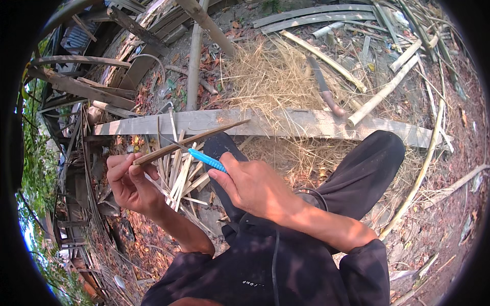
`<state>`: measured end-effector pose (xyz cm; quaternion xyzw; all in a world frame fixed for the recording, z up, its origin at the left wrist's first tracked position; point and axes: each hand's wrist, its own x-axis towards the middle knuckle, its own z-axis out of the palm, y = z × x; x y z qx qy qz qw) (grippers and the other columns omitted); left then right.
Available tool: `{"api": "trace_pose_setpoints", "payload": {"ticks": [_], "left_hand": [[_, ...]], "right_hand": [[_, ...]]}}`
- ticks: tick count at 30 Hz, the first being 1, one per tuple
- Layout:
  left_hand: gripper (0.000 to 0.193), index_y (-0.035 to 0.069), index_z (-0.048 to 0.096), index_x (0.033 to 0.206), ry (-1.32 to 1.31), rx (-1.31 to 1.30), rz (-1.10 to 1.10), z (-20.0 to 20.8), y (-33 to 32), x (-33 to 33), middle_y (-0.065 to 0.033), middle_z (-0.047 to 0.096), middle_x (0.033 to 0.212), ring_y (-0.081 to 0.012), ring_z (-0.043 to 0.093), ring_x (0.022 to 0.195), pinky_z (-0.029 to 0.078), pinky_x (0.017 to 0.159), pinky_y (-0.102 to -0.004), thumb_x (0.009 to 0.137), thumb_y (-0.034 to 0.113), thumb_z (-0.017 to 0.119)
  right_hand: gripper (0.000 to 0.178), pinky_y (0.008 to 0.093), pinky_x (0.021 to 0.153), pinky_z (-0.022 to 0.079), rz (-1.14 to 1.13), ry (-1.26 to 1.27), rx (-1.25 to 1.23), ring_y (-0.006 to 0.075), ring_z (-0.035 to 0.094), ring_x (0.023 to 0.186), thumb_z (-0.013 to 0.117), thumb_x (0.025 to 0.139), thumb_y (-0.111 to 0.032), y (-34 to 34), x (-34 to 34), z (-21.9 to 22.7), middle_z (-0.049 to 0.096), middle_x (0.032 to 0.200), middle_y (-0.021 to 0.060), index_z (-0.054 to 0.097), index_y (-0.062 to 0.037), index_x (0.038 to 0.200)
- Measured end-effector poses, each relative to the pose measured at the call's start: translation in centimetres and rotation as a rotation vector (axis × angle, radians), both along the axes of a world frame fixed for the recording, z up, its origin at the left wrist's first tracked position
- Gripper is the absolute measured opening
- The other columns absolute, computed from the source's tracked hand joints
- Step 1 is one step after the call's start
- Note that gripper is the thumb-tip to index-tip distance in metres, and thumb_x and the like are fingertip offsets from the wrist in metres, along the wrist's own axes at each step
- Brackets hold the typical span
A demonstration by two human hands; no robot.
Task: The person sits on the ground and uses a blue utility knife to shave and shape a thin wooden stick. They then switch to a long metal file to smooth the stick's surface, alternating between the two tools to refine the wood.
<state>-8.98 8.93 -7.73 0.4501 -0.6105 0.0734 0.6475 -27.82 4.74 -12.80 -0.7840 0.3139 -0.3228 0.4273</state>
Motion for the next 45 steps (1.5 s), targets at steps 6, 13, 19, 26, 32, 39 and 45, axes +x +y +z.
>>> {"api": "trace_pose_setpoints", "payload": {"ticks": [6,13,19,26,32,39,45], "left_hand": [[0.02,-0.004,0.054,0.095,-0.009,-0.042,0.0,0.0,-0.7,0.7,-0.0128,0.048,0.084,-0.0091,0.045,0.049,0.038,0.037,-0.0171,0.091,0.016,0.058],[0.026,-0.003,0.051,0.096,-0.066,-0.054,0.008,-0.6,-0.7,1.5,-0.0117,0.044,0.082,-0.008,0.04,0.046,0.033,0.032,-0.0157,0.091,0.022,0.058],[0.025,-0.004,0.051,0.096,-0.026,-0.037,0.069,-0.4,-0.4,3.0,-0.0126,0.046,0.084,-0.0095,0.044,0.052,0.036,0.036,-0.0159,0.092,0.021,0.057],[0.024,-0.002,0.053,0.096,-0.17,-0.087,0.053,-0.8,-0.5,2.5,-0.0128,0.049,0.085,-0.0096,0.043,0.057,0.033,0.038,-0.0171,0.093,0.022,0.056],[0.023,-0.001,0.052,0.096,-0.032,-0.04,0.086,-0.8,0.1,4.2,-0.0125,0.05,0.086,-0.0076,0.046,0.055,0.037,0.037,-0.0139,0.094,0.022,0.054],[0.027,-0.001,0.053,0.097,-0.085,-0.041,0.073,-1.2,0.3,4.0,-0.0125,0.05,0.086,-0.0072,0.039,0.051,0.033,0.04,-0.017,0.095,0.026,0.053],[0.023,0.002,0.055,0.091,-0.114,-0.105,-0.022,-0.6,-0.4,2.1,-0.0126,0.052,0.08,-0.0041,0.04,0.04,0.032,0.037,-0.0147,0.088,0.023,0.062]], "right_hand": [[0.027,0.0484,0.044,0.042,-0.11,0.153,-0.062,0.0424,0.053,0.048,0.049,0.095,-0.026,-1.8,2.2,-4.8,0.051,0.05,0.0205,0.048,-0.0002,0.086],[0.027,0.048,0.042,0.043,-0.174,0.314,-0.076,0.0418,0.054,0.047,0.05,0.094,-0.028,-5.0,2.0,-12.7,0.05,0.047,0.0191,0.047,-0.0015,0.091],[0.03,0.0507,0.048,0.046,-0.165,0.384,0.017,0.0429,0.056,0.051,0.046,0.096,-0.031,-5.9,4.2,-15.0,0.052,0.051,0.019,0.048,-0.0015,0.093],[0.039,0.0485,0.064,0.052,-0.219,0.703,0.104,0.0384,0.064,0.074,0.037,0.098,-0.037,-10.9,3.7,-25.4,0.063,0.072,0.0208,0.053,-0.0014,0.101],[0.047,0.0481,0.075,0.05,-0.193,0.719,0.318,0.0443,0.061,0.088,0.035,0.098,-0.039,-9.9,3.7,-24.3,0.062,0.095,0.0269,0.057,0.0014,0.105],[0.026,0.0458,0.044,0.038,0.04,-0.011,0.211,0.0421,0.052,0.049,0.049,0.096,-0.024,-3.5,3.1,-3.1,0.05,0.053,0.0217,0.048,0.0008,0.087],[0.024,0.0449,0.042,0.04,-0.047,0.064,-0.002,0.0395,0.054,0.048,0.053,0.093,-0.024,0.2,2.4,-2.0,0.053,0.052,0.0173,0.047,-0.0012,0.086]]}}
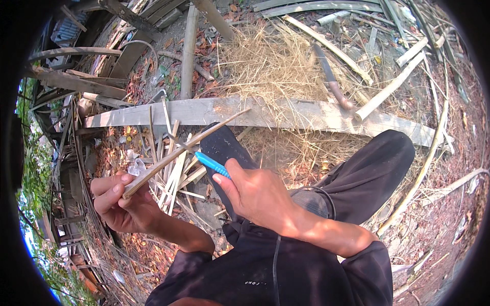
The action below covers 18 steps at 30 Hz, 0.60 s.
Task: The person sits on the ground and uses a blue utility knife to shave and shape a thin wooden stick. They then switch to a long metal file to smooth the stick's surface, alternating between the two tools to refine the wood.
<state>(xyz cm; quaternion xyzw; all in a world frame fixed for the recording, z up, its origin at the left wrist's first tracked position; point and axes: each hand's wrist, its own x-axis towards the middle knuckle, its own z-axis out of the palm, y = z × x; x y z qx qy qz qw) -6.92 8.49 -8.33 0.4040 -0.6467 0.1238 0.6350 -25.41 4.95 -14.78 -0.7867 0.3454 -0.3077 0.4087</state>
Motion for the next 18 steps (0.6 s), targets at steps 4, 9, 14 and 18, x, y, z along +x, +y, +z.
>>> {"api": "trace_pose_setpoints", "payload": {"ticks": [4,9,14,18], "left_hand": [[0.023,0.001,0.055,0.091,0.01,0.008,0.016,-0.3,0.2,-0.2,-0.0124,0.051,0.08,-0.0049,0.04,0.041,0.033,0.036,-0.0147,0.088,0.023,0.063],[0.025,-0.002,0.054,0.092,0.088,0.009,0.055,-0.2,-0.2,-1.1,-0.0129,0.049,0.08,-0.0064,0.04,0.041,0.031,0.033,-0.016,0.089,0.023,0.062],[0.027,-0.005,0.053,0.092,0.143,0.018,0.118,0.0,0.0,-1.8,-0.0124,0.047,0.079,-0.0072,0.039,0.041,0.031,0.031,-0.017,0.09,0.021,0.06],[0.027,-0.005,0.053,0.093,0.148,0.013,0.123,-0.5,0.2,-2.0,-0.0118,0.046,0.078,-0.0073,0.039,0.041,0.031,0.031,-0.0168,0.091,0.02,0.059]], "right_hand": [[0.023,0.0449,0.042,0.04,-0.157,0.262,0.102,0.0387,0.055,0.048,0.053,0.093,-0.022,-1.8,-0.7,-6.1,0.052,0.052,0.0186,0.047,-0.0006,0.088],[0.025,0.045,0.041,0.037,-0.071,-0.159,-0.027,0.04,0.054,0.046,0.049,0.095,-0.024,-0.3,-0.1,-2.6,0.047,0.049,0.0202,0.048,0.0008,0.091],[0.023,0.0464,0.041,0.039,-0.171,0.131,0.143,0.0426,0.054,0.047,0.05,0.095,-0.022,-2.6,1.1,-7.0,0.051,0.051,0.0231,0.048,0.0009,0.091],[0.024,0.0476,0.042,0.041,-0.082,-0.106,0.05,0.043,0.053,0.047,0.051,0.094,-0.022,-1.4,1.1,-3.9,0.05,0.051,0.0226,0.046,0.0009,0.087]]}}
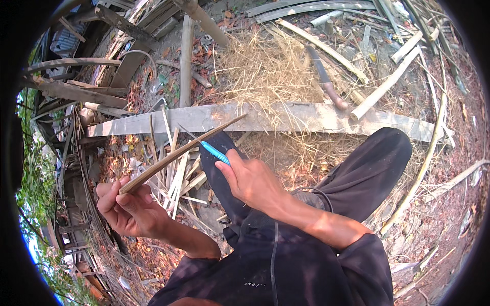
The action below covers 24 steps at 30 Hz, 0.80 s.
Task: The person sits on the ground and uses a blue utility knife to shave and shape a thin wooden stick. They then switch to a long metal file to smooth the stick's surface, alternating between the two tools to refine the wood.
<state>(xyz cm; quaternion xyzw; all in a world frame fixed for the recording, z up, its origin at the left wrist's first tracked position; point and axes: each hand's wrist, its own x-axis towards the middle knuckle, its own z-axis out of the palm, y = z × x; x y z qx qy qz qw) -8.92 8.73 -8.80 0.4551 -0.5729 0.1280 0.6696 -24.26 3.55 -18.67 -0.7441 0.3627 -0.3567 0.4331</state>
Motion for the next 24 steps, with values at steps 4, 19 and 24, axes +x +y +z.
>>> {"api": "trace_pose_setpoints", "payload": {"ticks": [4,19,24], "left_hand": [[0.026,-0.006,0.052,0.093,-0.002,-0.01,-0.013,0.0,-0.4,-0.7,-0.0113,0.045,0.078,-0.0074,0.039,0.042,0.032,0.032,-0.0166,0.091,0.02,0.059],[0.022,-0.004,0.052,0.093,0.037,0.004,0.014,0.3,-0.5,-0.3,-0.009,0.046,0.079,-0.007,0.037,0.045,0.027,0.036,-0.0173,0.093,0.017,0.057],[0.018,-0.003,0.052,0.091,0.064,0.008,-0.019,0.4,-0.3,-0.8,-0.006,0.045,0.077,-0.0068,0.035,0.048,0.026,0.043,-0.0197,0.093,0.014,0.056]], "right_hand": [[0.024,0.0473,0.041,0.041,-0.102,0.246,-0.108,0.0405,0.055,0.046,0.054,0.093,-0.021,-1.3,0.1,-4.2,0.051,0.05,0.0211,0.046,0.0007,0.089],[0.027,0.0492,0.043,0.042,-0.073,0.195,-0.052,0.0426,0.055,0.048,0.048,0.095,-0.028,-3.1,0.5,-5.2,0.05,0.049,0.0213,0.048,-0.0013,0.089],[0.036,0.0495,0.052,0.048,-0.044,0.424,0.157,0.0418,0.061,0.059,0.043,0.096,-0.035,-5.7,0.2,-8.8,0.057,0.056,0.0214,0.051,-0.0002,0.095]]}}
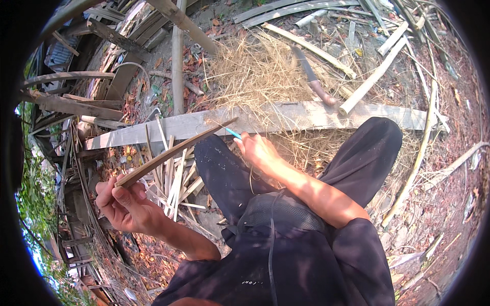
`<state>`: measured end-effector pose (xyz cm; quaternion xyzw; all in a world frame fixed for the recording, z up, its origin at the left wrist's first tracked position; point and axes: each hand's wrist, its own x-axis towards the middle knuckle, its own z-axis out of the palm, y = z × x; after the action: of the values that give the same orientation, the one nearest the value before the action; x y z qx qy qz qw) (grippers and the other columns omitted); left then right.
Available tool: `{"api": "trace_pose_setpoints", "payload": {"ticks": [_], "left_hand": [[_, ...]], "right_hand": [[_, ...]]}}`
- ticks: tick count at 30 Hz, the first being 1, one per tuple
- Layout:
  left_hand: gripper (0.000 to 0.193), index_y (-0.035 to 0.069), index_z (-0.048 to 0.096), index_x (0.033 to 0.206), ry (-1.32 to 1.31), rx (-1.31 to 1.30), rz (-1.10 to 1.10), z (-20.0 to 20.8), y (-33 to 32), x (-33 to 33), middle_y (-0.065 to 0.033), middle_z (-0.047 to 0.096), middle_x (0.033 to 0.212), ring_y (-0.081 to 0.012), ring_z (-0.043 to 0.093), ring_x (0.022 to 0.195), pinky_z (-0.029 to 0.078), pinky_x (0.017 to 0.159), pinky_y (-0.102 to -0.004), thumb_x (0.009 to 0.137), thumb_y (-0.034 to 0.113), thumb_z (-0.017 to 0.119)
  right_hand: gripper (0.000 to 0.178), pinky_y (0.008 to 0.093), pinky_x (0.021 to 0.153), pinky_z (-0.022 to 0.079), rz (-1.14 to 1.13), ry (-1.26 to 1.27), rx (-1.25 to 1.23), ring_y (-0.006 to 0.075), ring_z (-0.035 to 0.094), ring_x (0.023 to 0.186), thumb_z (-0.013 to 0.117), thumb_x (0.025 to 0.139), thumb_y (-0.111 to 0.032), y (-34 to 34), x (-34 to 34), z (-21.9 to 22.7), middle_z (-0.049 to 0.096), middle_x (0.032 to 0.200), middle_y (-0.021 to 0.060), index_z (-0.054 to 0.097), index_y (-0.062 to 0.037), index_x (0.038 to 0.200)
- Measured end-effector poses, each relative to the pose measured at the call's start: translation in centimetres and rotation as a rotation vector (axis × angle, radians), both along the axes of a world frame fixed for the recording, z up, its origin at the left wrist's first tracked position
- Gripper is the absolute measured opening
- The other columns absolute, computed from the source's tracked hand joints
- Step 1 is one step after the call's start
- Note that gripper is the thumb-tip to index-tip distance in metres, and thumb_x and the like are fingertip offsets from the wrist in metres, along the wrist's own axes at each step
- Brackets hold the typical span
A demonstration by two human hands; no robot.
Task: The person sits on the ground and uses a blue utility knife to shave and shape a thin wooden stick. They then switch to a long metal file to smooth the stick's surface, alternating between the two tools to refine the wood.
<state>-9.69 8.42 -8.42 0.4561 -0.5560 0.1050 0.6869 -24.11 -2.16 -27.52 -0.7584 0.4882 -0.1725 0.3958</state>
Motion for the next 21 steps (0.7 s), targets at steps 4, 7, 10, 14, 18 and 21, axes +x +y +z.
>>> {"api": "trace_pose_setpoints", "payload": {"ticks": [4,7,10,14,18,21], "left_hand": [[0.022,-0.004,0.052,0.093,0.032,-0.006,0.065,-0.1,0.1,1.0,-0.0079,0.044,0.079,-0.0071,0.037,0.045,0.026,0.037,-0.0175,0.092,0.017,0.058],[0.021,-0.004,0.052,0.093,0.026,-0.013,0.069,-0.2,0.5,1.6,-0.0072,0.044,0.079,-0.007,0.037,0.046,0.026,0.037,-0.0177,0.092,0.015,0.058],[0.02,-0.005,0.052,0.093,0.044,-0.014,0.104,-0.2,1.0,2.2,-0.0069,0.045,0.079,-0.0069,0.037,0.046,0.025,0.037,-0.0181,0.092,0.014,0.058],[0.02,-0.004,0.053,0.094,-0.046,0.006,0.075,0.1,1.1,2.0,-0.0075,0.046,0.079,-0.0071,0.039,0.046,0.027,0.038,-0.0194,0.092,0.015,0.058],[0.02,-0.003,0.053,0.094,-0.048,0.017,0.033,-0.5,1.9,2.6,-0.007,0.045,0.077,-0.0076,0.039,0.046,0.028,0.039,-0.0202,0.092,0.017,0.057],[0.019,-0.003,0.053,0.093,0.029,0.009,0.08,-1.0,2.4,3.7,-0.0058,0.042,0.077,-0.0079,0.039,0.047,0.027,0.04,-0.0203,0.093,0.016,0.057]], "right_hand": [[0.036,0.0491,0.053,0.049,0.051,0.039,-0.148,0.042,0.062,0.06,0.043,0.096,-0.035,-0.4,0.4,0.2,0.058,0.058,0.0216,0.051,0.0,0.096],[0.037,0.0498,0.052,0.048,0.057,0.016,-0.189,0.0424,0.061,0.06,0.043,0.096,-0.036,0.6,0.9,-0.3,0.058,0.058,0.0217,0.051,0.0,0.096],[0.037,0.0496,0.054,0.049,0.075,0.018,-0.193,0.0422,0.061,0.06,0.044,0.095,-0.036,-0.2,1.2,-2.7,0.057,0.059,0.0232,0.051,-0.0001,0.094],[0.039,0.0457,0.062,0.053,0.066,0.287,-0.156,0.0333,0.065,0.071,0.038,0.097,-0.036,-3.5,-0.7,-11.8,0.064,0.075,0.0166,0.056,-0.002,0.095],[0.041,0.0467,0.067,0.052,-0.008,0.322,-0.141,0.0355,0.065,0.075,0.038,0.097,-0.037,-1.5,-0.5,-11.5,0.063,0.079,0.0216,0.057,-0.0006,0.098],[0.042,0.05,0.069,0.051,-0.043,0.178,-0.013,0.0423,0.064,0.076,0.041,0.096,-0.036,-0.8,0.8,-5.7,0.062,0.079,0.0283,0.055,0.0037,0.099]]}}
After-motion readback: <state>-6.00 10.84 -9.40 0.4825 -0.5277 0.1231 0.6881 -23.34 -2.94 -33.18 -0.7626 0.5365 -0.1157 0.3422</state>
